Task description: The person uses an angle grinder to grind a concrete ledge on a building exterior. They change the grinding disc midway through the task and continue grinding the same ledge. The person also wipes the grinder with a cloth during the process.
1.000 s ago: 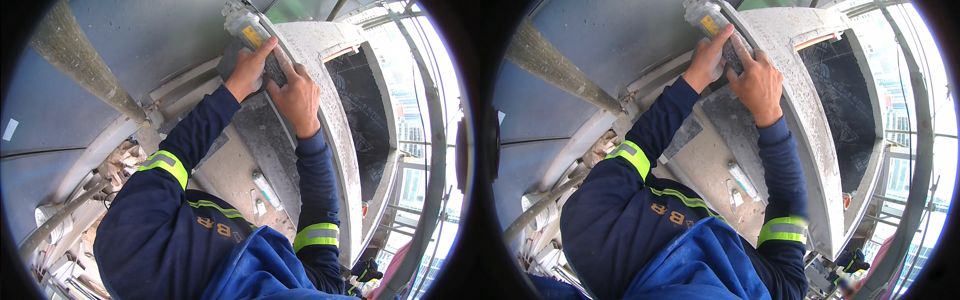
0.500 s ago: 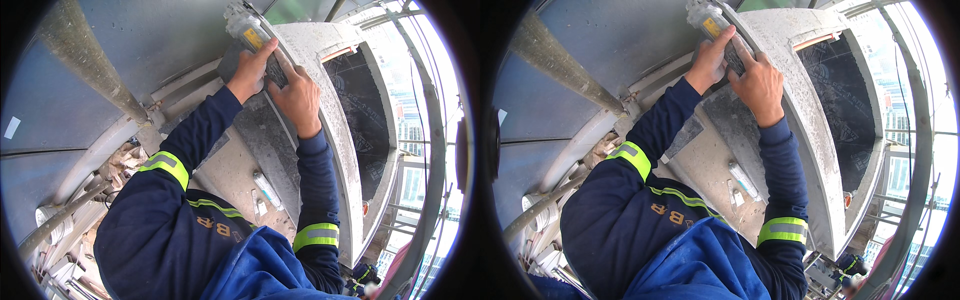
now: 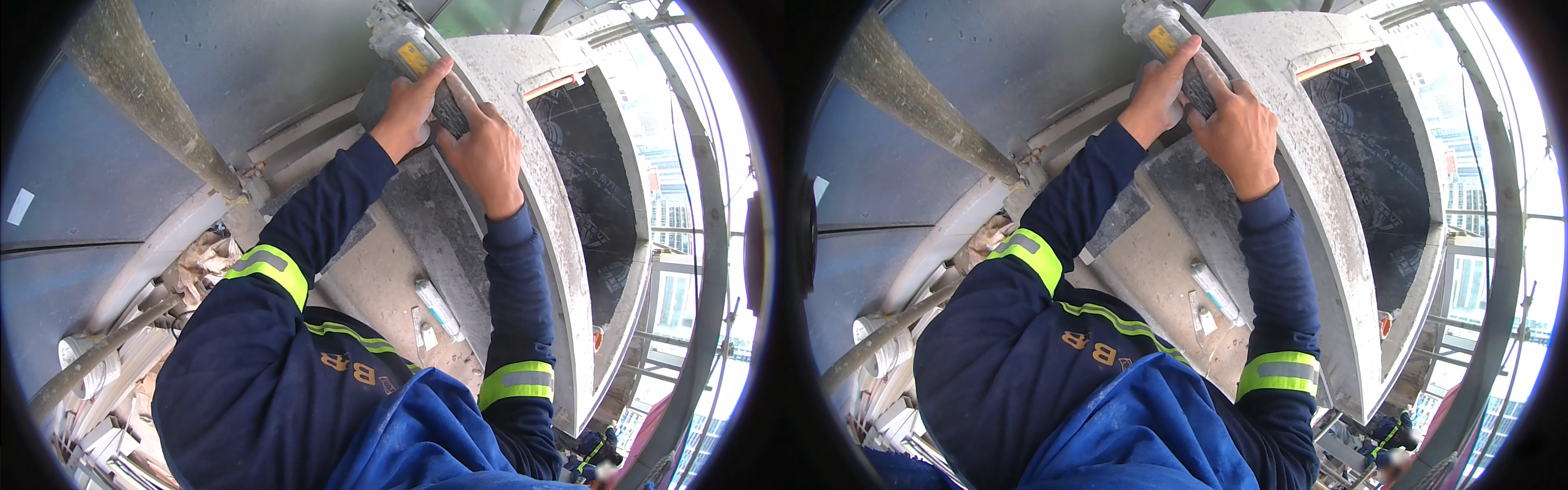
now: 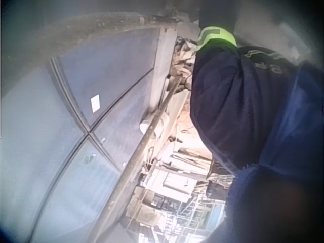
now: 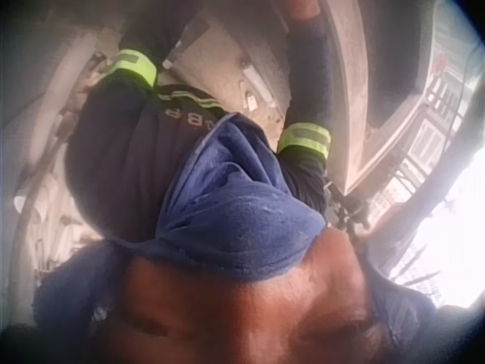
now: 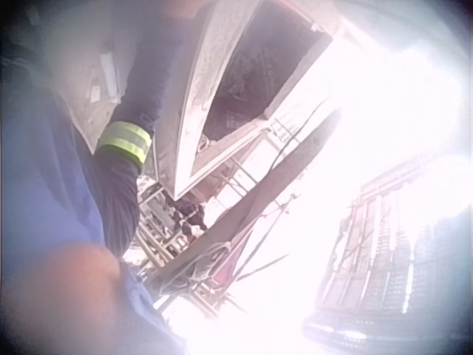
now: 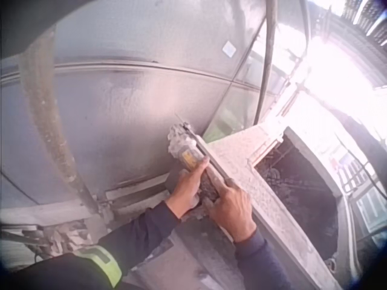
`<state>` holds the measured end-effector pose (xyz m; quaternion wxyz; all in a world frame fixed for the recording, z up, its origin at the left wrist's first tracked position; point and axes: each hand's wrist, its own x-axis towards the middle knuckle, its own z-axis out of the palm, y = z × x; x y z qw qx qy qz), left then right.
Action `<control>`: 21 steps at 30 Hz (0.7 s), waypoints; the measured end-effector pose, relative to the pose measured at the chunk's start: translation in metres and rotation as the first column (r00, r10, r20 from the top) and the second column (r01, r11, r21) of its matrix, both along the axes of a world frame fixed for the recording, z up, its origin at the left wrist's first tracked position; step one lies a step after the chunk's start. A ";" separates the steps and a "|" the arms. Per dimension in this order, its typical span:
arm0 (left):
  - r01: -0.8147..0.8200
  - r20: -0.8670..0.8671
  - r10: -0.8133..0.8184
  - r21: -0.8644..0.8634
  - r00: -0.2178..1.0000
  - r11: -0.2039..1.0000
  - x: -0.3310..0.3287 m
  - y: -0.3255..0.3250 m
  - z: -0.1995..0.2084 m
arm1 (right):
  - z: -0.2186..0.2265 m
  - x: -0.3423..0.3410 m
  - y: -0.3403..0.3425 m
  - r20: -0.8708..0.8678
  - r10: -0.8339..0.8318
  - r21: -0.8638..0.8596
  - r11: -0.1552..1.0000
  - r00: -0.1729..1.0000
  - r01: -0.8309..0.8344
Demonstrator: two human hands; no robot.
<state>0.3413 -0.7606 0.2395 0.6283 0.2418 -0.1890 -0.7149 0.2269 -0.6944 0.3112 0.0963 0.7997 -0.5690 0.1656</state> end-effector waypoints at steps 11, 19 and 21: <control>-0.040 -0.032 0.041 0.025 0.999 0.999 -0.001 -0.015 -0.007 | -0.004 0.002 -0.009 -0.018 0.001 0.004 1.000 1.000 -0.001; -0.027 -0.053 0.029 0.038 0.998 0.999 -0.004 0.018 0.014 | 0.002 -0.003 0.012 -0.004 -0.010 -0.003 1.000 1.000 0.010; -0.023 -0.061 0.024 0.029 0.998 0.999 -0.006 0.023 0.019 | 0.003 -0.006 0.015 0.011 -0.003 -0.007 1.000 1.000 0.003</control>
